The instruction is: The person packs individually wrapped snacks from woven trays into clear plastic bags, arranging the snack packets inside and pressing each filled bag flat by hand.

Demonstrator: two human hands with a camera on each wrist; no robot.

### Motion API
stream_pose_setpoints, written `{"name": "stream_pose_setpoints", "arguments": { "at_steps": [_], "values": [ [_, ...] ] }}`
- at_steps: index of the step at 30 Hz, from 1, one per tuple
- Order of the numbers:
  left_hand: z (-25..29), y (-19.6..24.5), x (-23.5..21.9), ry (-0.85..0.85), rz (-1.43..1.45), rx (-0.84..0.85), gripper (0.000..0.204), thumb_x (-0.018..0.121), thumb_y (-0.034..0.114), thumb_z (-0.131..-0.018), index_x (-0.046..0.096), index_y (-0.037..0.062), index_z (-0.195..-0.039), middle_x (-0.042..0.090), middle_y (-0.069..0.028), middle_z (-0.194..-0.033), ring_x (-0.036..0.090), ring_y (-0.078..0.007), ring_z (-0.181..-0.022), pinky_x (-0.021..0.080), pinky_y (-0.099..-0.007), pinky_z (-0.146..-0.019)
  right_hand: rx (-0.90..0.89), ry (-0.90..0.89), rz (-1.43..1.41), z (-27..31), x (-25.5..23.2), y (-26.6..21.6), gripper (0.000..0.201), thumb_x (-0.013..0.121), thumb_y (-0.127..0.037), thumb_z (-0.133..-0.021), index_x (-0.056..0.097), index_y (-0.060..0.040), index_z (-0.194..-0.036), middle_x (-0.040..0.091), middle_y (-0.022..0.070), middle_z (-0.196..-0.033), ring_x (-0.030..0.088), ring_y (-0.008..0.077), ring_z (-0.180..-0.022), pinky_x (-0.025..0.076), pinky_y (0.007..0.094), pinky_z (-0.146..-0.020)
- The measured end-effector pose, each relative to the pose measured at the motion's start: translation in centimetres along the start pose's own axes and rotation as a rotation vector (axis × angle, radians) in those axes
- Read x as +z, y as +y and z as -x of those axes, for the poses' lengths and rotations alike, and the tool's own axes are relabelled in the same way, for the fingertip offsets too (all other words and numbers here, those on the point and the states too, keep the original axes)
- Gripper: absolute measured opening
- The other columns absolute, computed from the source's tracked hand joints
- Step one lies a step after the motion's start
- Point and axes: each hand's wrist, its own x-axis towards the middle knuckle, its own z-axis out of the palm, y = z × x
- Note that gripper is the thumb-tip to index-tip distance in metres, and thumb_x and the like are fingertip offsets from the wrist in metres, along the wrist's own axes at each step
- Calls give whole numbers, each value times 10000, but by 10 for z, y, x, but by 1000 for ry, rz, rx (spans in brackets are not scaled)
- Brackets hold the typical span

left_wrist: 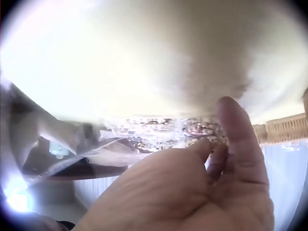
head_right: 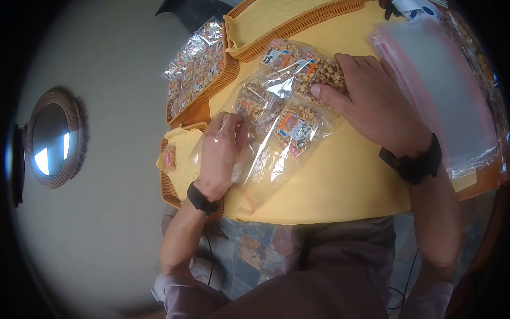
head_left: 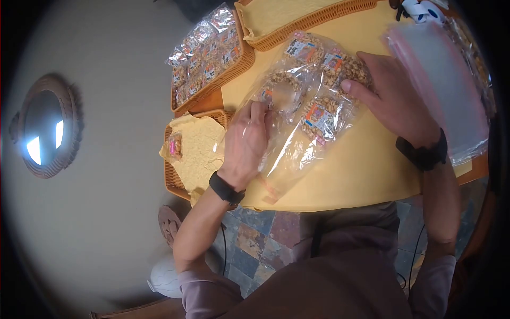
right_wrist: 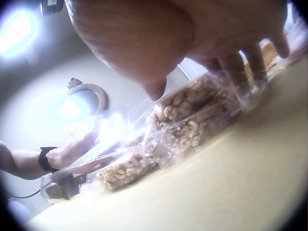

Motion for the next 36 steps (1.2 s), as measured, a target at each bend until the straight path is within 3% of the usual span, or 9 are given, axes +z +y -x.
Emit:
{"name": "stream_pose_setpoints", "arguments": {
  "at_steps": [7,9,12,15,19,24,28,32,36],
  "values": [
    [9,13,-9,-77,90,-8,538,669,267,-976,514,-117,-1320,634,-295,-1009,679,-420,-770,537,-518,-707,-19,-26,-1,-3,-2,3,543,615,-453,-993,578,39,-1219,651,251,-1121,571,395,-1165,379,477,-1062],
    [-1,17,-23,-323,452,-371,644,687,350,-976,487,-147,-1333,649,-252,-972,694,-323,-697,554,-453,-667,-32,-21,1,-1,1,4,541,617,-452,-992,577,38,-1219,653,249,-1116,573,395,-1163,381,478,-1059],
    [-13,22,-28,-329,855,-582,662,714,397,-963,518,-144,-1290,650,-172,-934,668,-197,-665,542,-366,-626,-42,73,17,0,4,4,520,618,-450,-992,581,30,-1188,654,245,-1098,576,394,-1152,386,482,-1046],
    [-18,18,-11,-227,983,-595,514,728,390,-971,575,-63,-1160,622,-51,-703,557,-100,-559,441,-247,-516,-24,19,14,-2,0,0,516,621,-445,-991,582,30,-1188,654,243,-1099,575,394,-1154,386,480,-1046],
    [-13,3,10,-167,1084,-475,447,715,379,-984,578,-38,-1069,601,-48,-700,546,-88,-612,434,-245,-520,-13,-17,12,-2,-3,2,520,630,-434,-986,582,35,-1203,654,241,-1106,575,397,-1153,388,475,-1051],
    [-14,8,5,-209,612,-264,393,680,340,-1016,550,-31,-1028,634,-71,-874,534,-73,-689,461,-277,-554,-85,71,30,-1,4,3,526,636,-417,-982,579,41,-1232,652,237,-1115,575,398,-1136,395,471,-1038],
    [-12,8,-12,-374,1086,-472,456,663,275,-1031,572,-73,-1313,637,-20,-918,571,-77,-804,486,-256,-658,-57,16,24,-2,0,2,527,639,-406,-982,577,47,-1242,650,230,-1116,577,393,-1125,404,468,-1025],
    [25,-11,-22,-200,905,-378,440,669,207,-1025,589,-52,-1371,651,-6,-955,583,-71,-853,492,-245,-658,-116,50,6,-4,5,10,500,663,-372,-968,581,49,-1224,650,236,-1078,583,394,-1091,423,472,-981],
    [41,-11,-82,2,844,-384,162,715,67,-968,746,-55,-1070,639,18,-785,575,-55,-709,477,-210,-640,-115,31,-9,-5,6,4,473,680,-341,-955,583,54,-1198,650,241,-1054,585,406,-1063,436,476,-946]
  ]
}}
